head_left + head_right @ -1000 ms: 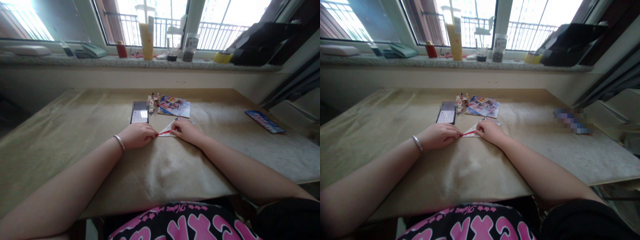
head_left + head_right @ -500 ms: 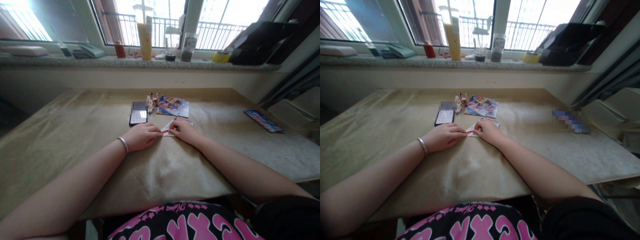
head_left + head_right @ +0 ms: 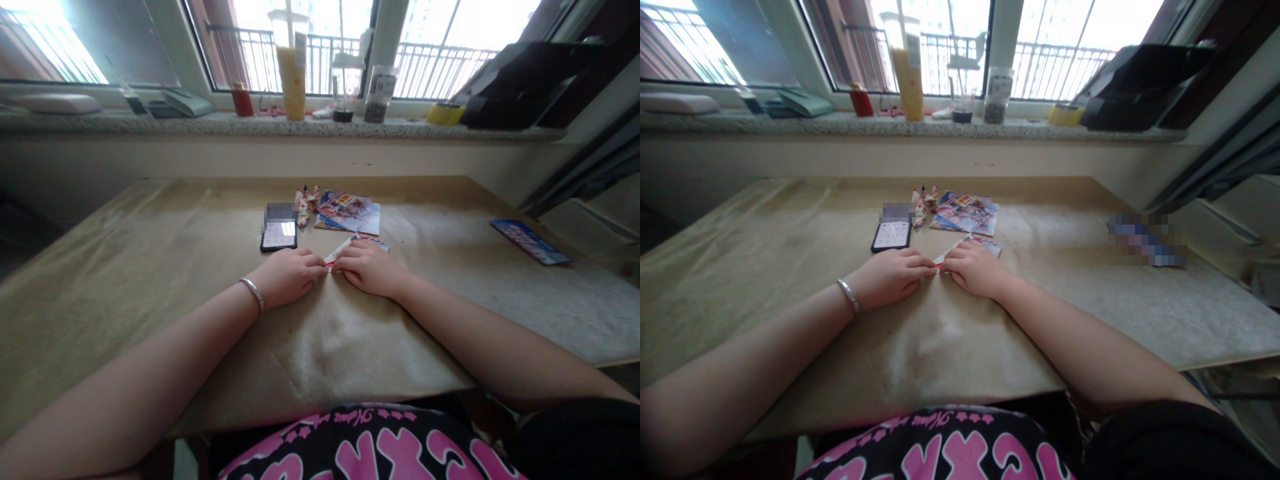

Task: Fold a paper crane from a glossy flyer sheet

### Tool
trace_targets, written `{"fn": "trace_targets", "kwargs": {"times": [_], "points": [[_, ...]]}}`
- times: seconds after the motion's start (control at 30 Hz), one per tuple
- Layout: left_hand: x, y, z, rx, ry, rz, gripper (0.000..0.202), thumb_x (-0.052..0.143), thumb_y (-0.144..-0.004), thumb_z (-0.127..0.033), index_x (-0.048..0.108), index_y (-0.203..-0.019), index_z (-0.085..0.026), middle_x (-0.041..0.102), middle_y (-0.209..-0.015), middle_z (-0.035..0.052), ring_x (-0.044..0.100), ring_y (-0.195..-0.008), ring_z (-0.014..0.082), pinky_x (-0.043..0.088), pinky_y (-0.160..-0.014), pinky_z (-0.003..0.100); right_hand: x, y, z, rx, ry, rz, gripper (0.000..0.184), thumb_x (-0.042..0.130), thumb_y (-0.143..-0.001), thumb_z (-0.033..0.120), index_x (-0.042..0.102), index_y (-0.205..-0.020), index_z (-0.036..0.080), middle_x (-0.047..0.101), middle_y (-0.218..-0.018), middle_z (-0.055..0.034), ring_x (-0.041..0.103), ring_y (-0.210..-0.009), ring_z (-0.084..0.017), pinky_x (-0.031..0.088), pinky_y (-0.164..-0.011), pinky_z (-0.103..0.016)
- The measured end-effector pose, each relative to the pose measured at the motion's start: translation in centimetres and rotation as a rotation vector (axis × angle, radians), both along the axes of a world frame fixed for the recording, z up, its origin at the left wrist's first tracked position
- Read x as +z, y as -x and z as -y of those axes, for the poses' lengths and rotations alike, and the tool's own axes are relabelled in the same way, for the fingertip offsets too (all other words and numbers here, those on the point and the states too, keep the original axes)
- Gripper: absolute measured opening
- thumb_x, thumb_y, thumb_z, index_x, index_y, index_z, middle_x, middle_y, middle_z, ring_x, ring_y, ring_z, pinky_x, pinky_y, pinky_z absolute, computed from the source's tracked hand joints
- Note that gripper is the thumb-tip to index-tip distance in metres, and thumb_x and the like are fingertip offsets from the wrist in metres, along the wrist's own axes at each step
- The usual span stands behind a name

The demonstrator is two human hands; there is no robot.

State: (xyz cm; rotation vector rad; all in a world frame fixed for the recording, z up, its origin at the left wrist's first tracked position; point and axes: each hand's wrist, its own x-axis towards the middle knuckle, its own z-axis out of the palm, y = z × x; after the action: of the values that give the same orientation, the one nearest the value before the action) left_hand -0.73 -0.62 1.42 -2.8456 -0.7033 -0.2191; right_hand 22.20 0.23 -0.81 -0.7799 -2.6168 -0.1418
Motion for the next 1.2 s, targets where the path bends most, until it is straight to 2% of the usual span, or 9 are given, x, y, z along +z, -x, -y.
{"fn": "trace_targets", "kwargs": {"times": [0.13, 0.27, 0.47, 0.83, 1.03, 1.2], "points": [[0.0, 0.1, -0.1, 0.004, -0.003, 0.012, 0.031, 0.051, -0.08, -0.013, 0.066, -0.106, -0.02, 0.066, -0.103, 0.0054, 0.059, -0.091, 0.0185, 0.051, -0.08, 0.032, -0.1, 0.2, 0.1, 0.063, -0.017, 0.038, 0.026, 0.046, -0.09, 0.02, 0.068, -0.103, 0.023, 0.067, -0.094, -0.0058, 0.052, -0.085, -0.019, 0.039, -0.078, -0.032], [0.1, 0.1, 0.0, 0.0, -0.009, 0.004, 0.032, 0.05, -0.08, -0.012, 0.065, -0.107, -0.019, 0.066, -0.103, 0.0063, 0.059, -0.09, 0.0187, 0.051, -0.079, 0.032, 0.3, 0.4, 0.3, 0.035, -0.013, 0.086, 0.028, 0.045, -0.089, 0.019, 0.067, -0.106, 0.022, 0.066, -0.096, -0.007, 0.052, -0.086, -0.019, 0.04, -0.076, -0.031], [0.1, 0.2, -0.1, -0.008, 0.019, 0.017, 0.031, 0.049, -0.081, -0.012, 0.065, -0.107, -0.019, 0.066, -0.105, 0.0058, 0.059, -0.093, 0.0186, 0.051, -0.082, 0.032, 1.1, -0.1, 0.6, 0.007, -0.013, 0.164, 0.023, 0.049, -0.085, 0.019, 0.069, -0.096, 0.02, 0.066, -0.092, -0.007, 0.054, -0.083, -0.019, 0.039, -0.073, -0.03], [0.0, 0.3, -0.2, -0.017, 0.04, 0.019, 0.033, 0.049, -0.081, -0.011, 0.063, -0.11, -0.018, 0.065, -0.107, 0.0061, 0.058, -0.095, 0.0179, 0.05, -0.083, 0.032, 2.1, -1.8, 1.0, -0.031, 0.035, 0.211, 0.02, 0.05, -0.083, 0.02, 0.069, -0.09, 0.023, 0.067, -0.092, -0.0045, 0.059, -0.083, -0.017, 0.041, -0.072, -0.028], [-0.1, 0.9, -0.5, -0.038, 0.049, 0.06, 0.034, 0.048, -0.082, -0.012, 0.063, -0.112, -0.02, 0.066, -0.109, 0.0061, 0.059, -0.096, 0.0182, 0.05, -0.084, 0.032, 1.6, -2.5, 0.9, -0.024, 0.038, 0.133, 0.022, 0.05, -0.086, 0.019, 0.069, -0.096, 0.026, 0.067, -0.096, -0.004, 0.058, -0.09, -0.018, 0.042, -0.074, -0.028], [-0.1, 1.6, -1.1, -0.04, 0.036, 0.053, 0.033, 0.044, -0.087, -0.015, 0.062, -0.114, -0.021, 0.066, -0.11, 0.0046, 0.059, -0.098, 0.0186, 0.049, -0.085, 0.033, 0.7, -1.1, 0.6, -0.027, 0.008, 0.101, 0.024, 0.046, -0.091, 0.022, 0.069, -0.096, 0.024, 0.068, -0.097, -0.0049, 0.057, -0.089, -0.017, 0.041, -0.075, -0.028]]}}
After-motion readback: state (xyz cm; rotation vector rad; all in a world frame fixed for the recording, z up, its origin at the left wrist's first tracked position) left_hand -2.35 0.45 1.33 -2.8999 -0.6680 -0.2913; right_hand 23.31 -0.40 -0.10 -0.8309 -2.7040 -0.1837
